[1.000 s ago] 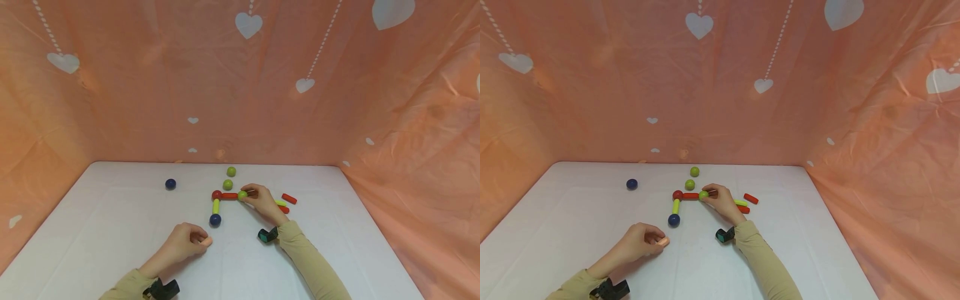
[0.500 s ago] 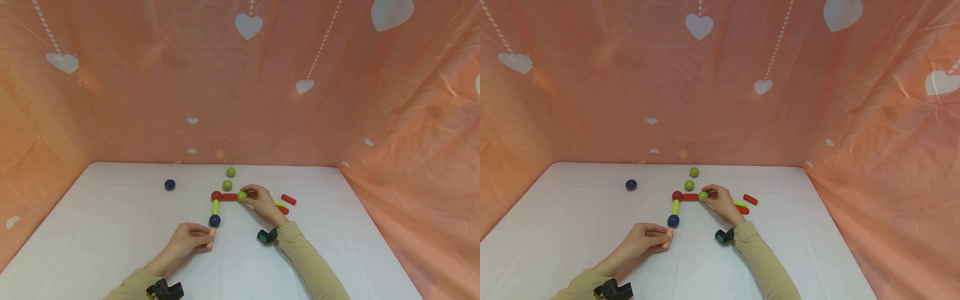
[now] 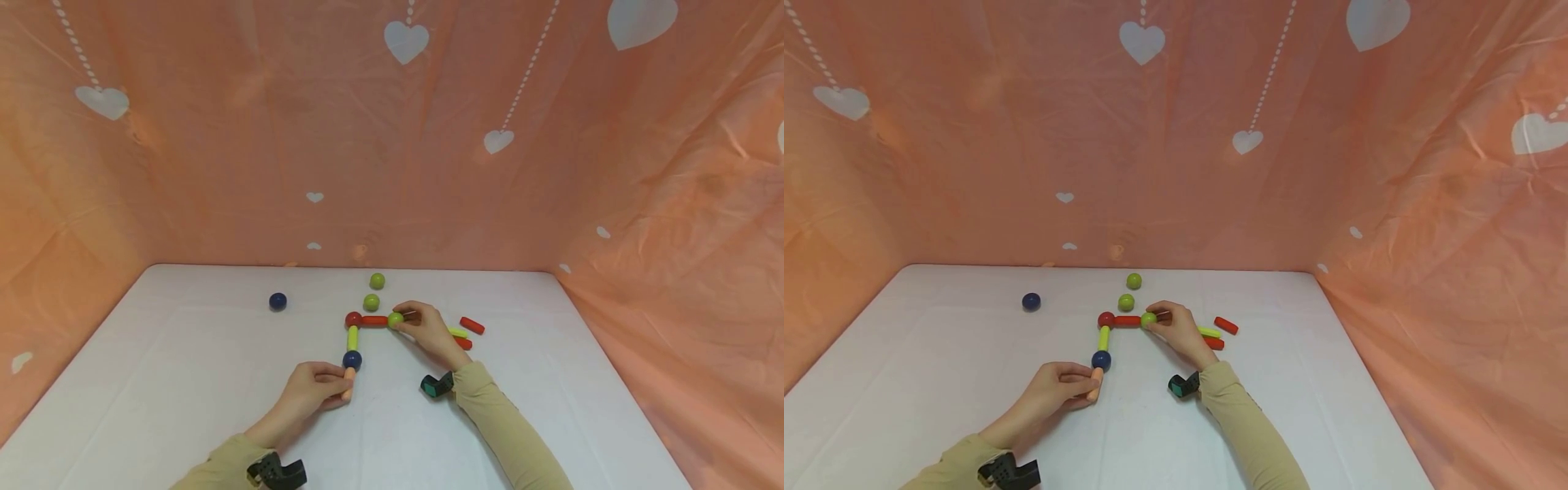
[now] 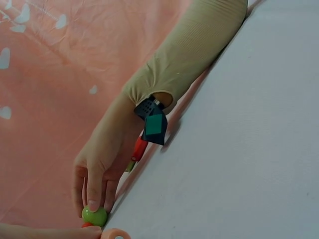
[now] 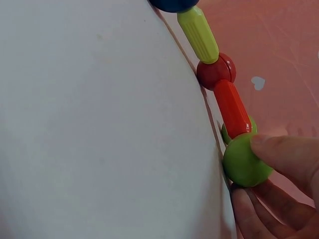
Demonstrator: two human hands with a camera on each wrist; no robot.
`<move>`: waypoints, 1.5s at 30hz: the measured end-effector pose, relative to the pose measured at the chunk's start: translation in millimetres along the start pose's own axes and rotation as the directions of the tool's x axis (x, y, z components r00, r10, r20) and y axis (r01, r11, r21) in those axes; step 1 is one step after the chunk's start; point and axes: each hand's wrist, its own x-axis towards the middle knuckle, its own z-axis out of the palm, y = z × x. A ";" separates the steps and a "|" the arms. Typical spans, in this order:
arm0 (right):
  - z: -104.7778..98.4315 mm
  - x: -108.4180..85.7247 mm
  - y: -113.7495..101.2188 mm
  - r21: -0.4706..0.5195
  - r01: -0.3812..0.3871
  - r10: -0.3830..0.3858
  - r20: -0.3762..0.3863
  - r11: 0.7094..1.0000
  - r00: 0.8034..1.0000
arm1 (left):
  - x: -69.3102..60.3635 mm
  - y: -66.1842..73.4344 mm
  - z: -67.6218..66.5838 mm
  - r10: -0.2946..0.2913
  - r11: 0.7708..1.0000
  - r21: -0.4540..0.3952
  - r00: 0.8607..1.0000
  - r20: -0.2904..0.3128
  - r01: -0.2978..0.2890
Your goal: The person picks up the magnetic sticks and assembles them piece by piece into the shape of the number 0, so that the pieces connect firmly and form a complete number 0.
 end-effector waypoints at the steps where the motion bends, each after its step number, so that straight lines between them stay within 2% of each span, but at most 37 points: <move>1: -0.1 -0.1 -0.6 0.004 -0.001 0.001 -0.003 1.000 1.000 | -0.1 0.5 0.4 0.002 1.000 0.004 1.000 -0.003 -0.002; 6: -0.3 -1.2 -4.5 0.017 -0.008 0.008 -0.008 1.000 1.000 | -0.8 1.2 2.4 0.016 1.000 -0.016 1.000 -0.014 -0.016; 12: -1.3 -9.3 -26.1 0.011 0.002 -0.002 0.003 1.000 1.000 | -0.9 -0.6 5.1 0.019 0.999 -0.048 0.999 -0.031 -0.020; 17: -0.2 -4.6 -10.6 0.012 0.014 -0.013 -0.014 1.000 1.000 | -1.9 0.6 4.2 -0.001 1.000 -0.023 1.000 -0.015 0.001; 24: -0.2 -6.7 -16.1 0.011 0.001 -0.001 0.015 1.000 1.000 | -5.0 0.3 -1.3 -0.026 0.999 0.021 1.000 0.014 0.025; 27: 1.6 -1.6 -0.2 0.013 -0.003 0.003 0.010 1.000 1.000 | -4.5 1.3 -7.7 -0.018 0.999 0.046 1.000 -0.007 0.018; 30: 1.8 -0.7 3.0 0.018 -0.008 0.008 0.004 1.000 1.000 | -0.4 6.5 -22.3 0.004 0.998 0.062 0.999 -0.041 -0.001; 33: 1.6 -0.9 2.8 0.012 -0.010 0.010 0.000 1.000 1.000 | 7.0 17.0 -45.5 0.085 0.993 0.090 0.993 -0.082 -0.078; 36: 1.0 -1.1 1.8 0.005 -0.019 0.019 -0.001 1.000 1.000 | 17.7 28.0 -72.9 0.216 0.971 0.130 0.968 -0.125 -0.199; 38: 0.8 -1.0 1.1 0.000 -0.017 0.017 0.000 1.000 1.000 | 27.2 32.9 -90.0 0.308 0.945 0.165 0.937 -0.166 -0.282; 40: 0.7 -0.9 0.5 0.000 -0.024 0.024 0.000 1.000 1.000 | 37.4 35.3 -105.5 0.381 0.916 0.216 0.899 -0.213 -0.337; 43: 1.1 -0.7 0.6 0.002 -0.028 0.028 0.001 1.000 1.000 | 52.6 34.9 -125.2 0.474 0.866 0.316 0.840 -0.266 -0.388; 45: 1.6 -0.5 0.9 0.002 -0.035 0.035 0.001 0.999 0.999 | 60.7 32.3 -136.0 0.513 0.835 0.378 0.814 -0.272 -0.400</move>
